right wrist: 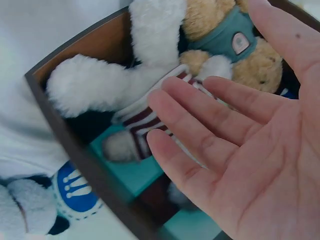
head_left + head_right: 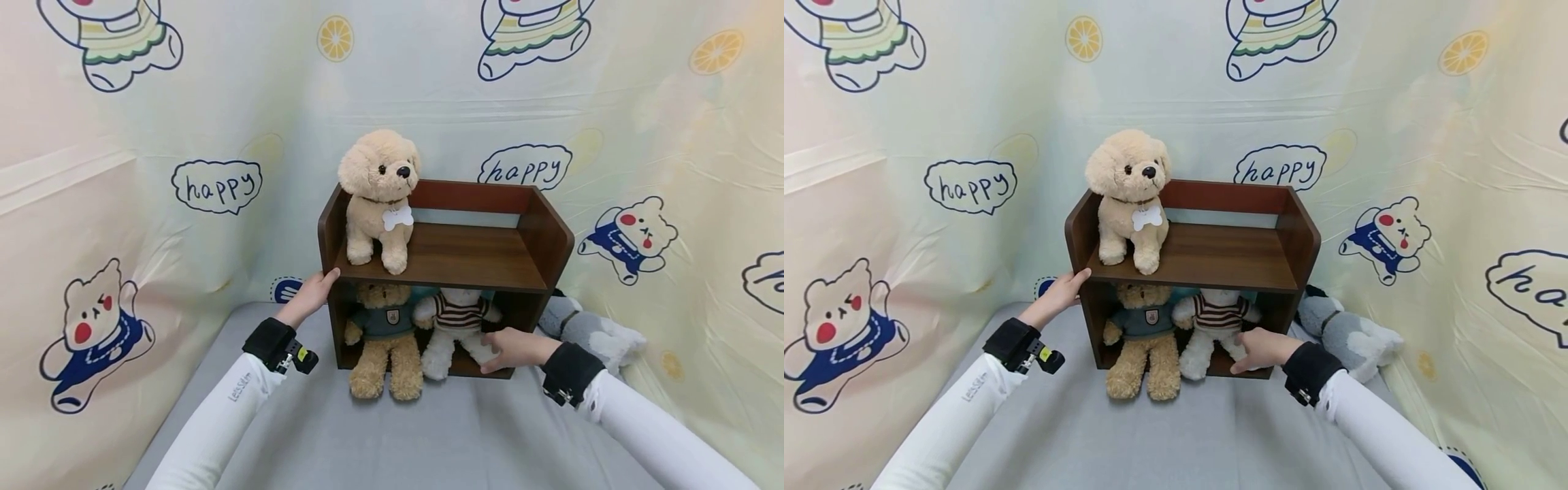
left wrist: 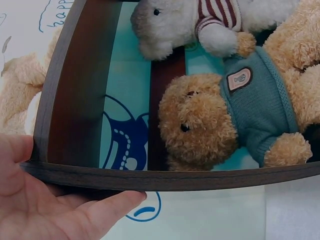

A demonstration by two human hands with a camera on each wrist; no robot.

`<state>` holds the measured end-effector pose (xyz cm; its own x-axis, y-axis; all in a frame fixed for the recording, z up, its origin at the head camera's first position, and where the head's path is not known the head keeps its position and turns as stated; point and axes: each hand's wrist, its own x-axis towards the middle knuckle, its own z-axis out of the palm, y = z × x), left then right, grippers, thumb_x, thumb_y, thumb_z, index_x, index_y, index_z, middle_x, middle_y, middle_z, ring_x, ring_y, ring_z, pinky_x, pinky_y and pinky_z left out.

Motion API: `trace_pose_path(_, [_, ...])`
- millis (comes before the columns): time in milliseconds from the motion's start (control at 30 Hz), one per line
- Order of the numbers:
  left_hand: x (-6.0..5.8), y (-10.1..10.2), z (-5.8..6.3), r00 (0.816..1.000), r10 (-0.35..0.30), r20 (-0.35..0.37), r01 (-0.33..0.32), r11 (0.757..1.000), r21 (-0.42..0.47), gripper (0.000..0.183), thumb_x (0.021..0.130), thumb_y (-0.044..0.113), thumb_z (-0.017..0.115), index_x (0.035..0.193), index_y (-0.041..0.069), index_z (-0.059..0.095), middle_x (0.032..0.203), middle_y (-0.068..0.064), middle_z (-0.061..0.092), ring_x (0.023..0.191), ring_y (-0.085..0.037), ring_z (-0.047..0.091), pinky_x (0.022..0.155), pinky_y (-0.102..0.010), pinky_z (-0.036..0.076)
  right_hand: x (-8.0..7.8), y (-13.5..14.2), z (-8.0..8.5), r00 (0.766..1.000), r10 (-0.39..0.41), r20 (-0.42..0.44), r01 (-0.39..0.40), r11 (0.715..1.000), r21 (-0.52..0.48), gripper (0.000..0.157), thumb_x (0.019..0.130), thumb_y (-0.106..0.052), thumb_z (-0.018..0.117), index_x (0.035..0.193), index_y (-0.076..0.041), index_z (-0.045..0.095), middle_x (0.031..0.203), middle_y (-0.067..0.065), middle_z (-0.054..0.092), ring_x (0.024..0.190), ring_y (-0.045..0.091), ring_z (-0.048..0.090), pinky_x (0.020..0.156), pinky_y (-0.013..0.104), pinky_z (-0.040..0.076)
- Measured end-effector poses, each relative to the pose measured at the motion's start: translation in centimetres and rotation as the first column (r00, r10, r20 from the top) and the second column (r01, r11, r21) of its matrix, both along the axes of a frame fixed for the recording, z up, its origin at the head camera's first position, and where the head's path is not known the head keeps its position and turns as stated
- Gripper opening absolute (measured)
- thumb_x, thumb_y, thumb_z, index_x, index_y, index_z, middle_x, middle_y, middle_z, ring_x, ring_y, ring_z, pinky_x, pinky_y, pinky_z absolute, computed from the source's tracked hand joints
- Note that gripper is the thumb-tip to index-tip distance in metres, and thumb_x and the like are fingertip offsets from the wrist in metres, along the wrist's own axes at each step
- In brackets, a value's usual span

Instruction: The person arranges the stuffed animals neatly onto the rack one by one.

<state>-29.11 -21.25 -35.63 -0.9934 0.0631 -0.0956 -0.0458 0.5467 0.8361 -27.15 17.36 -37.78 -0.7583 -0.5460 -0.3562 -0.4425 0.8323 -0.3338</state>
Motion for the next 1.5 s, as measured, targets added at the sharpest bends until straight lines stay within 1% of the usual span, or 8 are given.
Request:
trace_pose_path(167, [-0.1,-0.1,-0.2,1.000,-0.021,-0.020,0.021,1.000,0.000,0.077,0.094,0.055,0.022,0.133,-0.011,0.029,0.125,-0.030,0.041,0.109,-0.036,0.046,0.092,-0.052,0.040,-0.2,1.8,0.0,0.999,-0.032,0.017,0.032,0.999,0.002,0.054,0.079,-0.030,0.070,0.119,0.004,0.053,0.089,0.006,0.064,0.080,0.017,0.057,0.070,0.033,0.049])
trace_pose_path(333, [0.0,0.0,-0.1,1.000,-0.003,0.005,0.003,1.000,0.009,0.068,0.097,0.047,0.023,0.136,-0.009,0.026,0.127,-0.029,0.040,0.113,-0.038,0.043,0.097,-0.053,0.035,-0.5,3.6,0.4,0.999,-0.047,0.022,0.048,0.998,-0.027,0.055,0.080,-0.028,0.069,0.118,0.008,0.051,0.075,0.000,0.059,0.068,0.012,0.049,0.062,0.027,0.044])
trace_pose_path(500, [0.1,0.0,0.0,1.000,0.008,0.014,-0.008,1.000,0.007,0.067,0.098,0.045,0.022,0.137,-0.010,0.024,0.128,-0.030,0.038,0.115,-0.039,0.041,0.098,-0.053,0.034,-1.1,5.0,0.6,0.997,-0.077,0.018,0.077,0.996,-0.041,0.055,0.080,-0.029,0.069,0.116,0.009,0.051,0.083,0.004,0.063,0.073,0.013,0.054,0.067,0.030,0.047])
trace_pose_path(700, [-0.1,0.0,-0.2,1.000,-0.004,0.005,0.004,1.000,0.021,0.066,0.099,0.044,0.022,0.138,-0.009,0.022,0.136,-0.030,0.033,0.121,-0.041,0.038,0.098,-0.054,0.032,-2.1,6.8,0.4,0.998,-0.069,-0.012,0.069,0.998,-0.013,0.057,0.080,-0.033,0.069,0.113,0.010,0.053,0.097,0.015,0.063,0.083,0.021,0.058,0.073,0.037,0.050])
trace_pose_path(1033, [0.0,0.1,0.0,1.000,-0.002,0.012,0.001,1.000,0.022,0.066,0.099,0.044,0.022,0.138,-0.009,0.022,0.134,-0.030,0.033,0.120,-0.041,0.038,0.098,-0.054,0.032,-3.2,9.4,1.2,0.993,-0.098,-0.066,0.096,0.995,-0.040,0.051,0.079,-0.032,0.069,0.104,0.011,0.060,0.093,0.017,0.064,0.078,0.023,0.057,0.071,0.040,0.050])
trace_pose_path(1200, [0.1,0.0,0.0,1.000,0.001,0.009,-0.002,1.000,0.022,0.066,0.099,0.044,0.022,0.137,-0.009,0.023,0.133,-0.030,0.035,0.119,-0.040,0.039,0.098,-0.054,0.033,-3.8,11.0,1.4,0.985,-0.163,-0.065,0.158,0.985,-0.075,0.052,0.080,-0.029,0.069,0.106,0.014,0.055,0.094,0.021,0.062,0.082,0.027,0.058,0.073,0.043,0.050])
trace_pose_path(1333, [0.2,0.0,0.1,1.000,0.000,0.008,0.000,1.000,0.024,0.065,0.099,0.043,0.022,0.138,-0.009,0.021,0.134,-0.030,0.033,0.120,-0.041,0.038,0.098,-0.054,0.032,-4.2,12.3,1.3,0.969,-0.236,-0.074,0.227,0.968,-0.106,0.056,0.080,-0.031,0.068,0.110,0.015,0.053,0.098,0.025,0.061,0.087,0.032,0.058,0.074,0.045,0.050])
trace_pose_path(1500, [0.2,0.1,0.1,1.000,-0.004,0.005,0.004,1.000,0.024,0.065,0.099,0.043,0.022,0.138,-0.009,0.021,0.135,-0.031,0.033,0.120,-0.041,0.038,0.098,-0.054,0.032,-4.6,14.0,0.9,0.952,-0.273,-0.142,0.243,0.950,-0.196,0.061,0.079,-0.026,0.069,0.113,0.018,0.046,0.102,0.032,0.057,0.093,0.043,0.055,0.073,0.047,0.050])
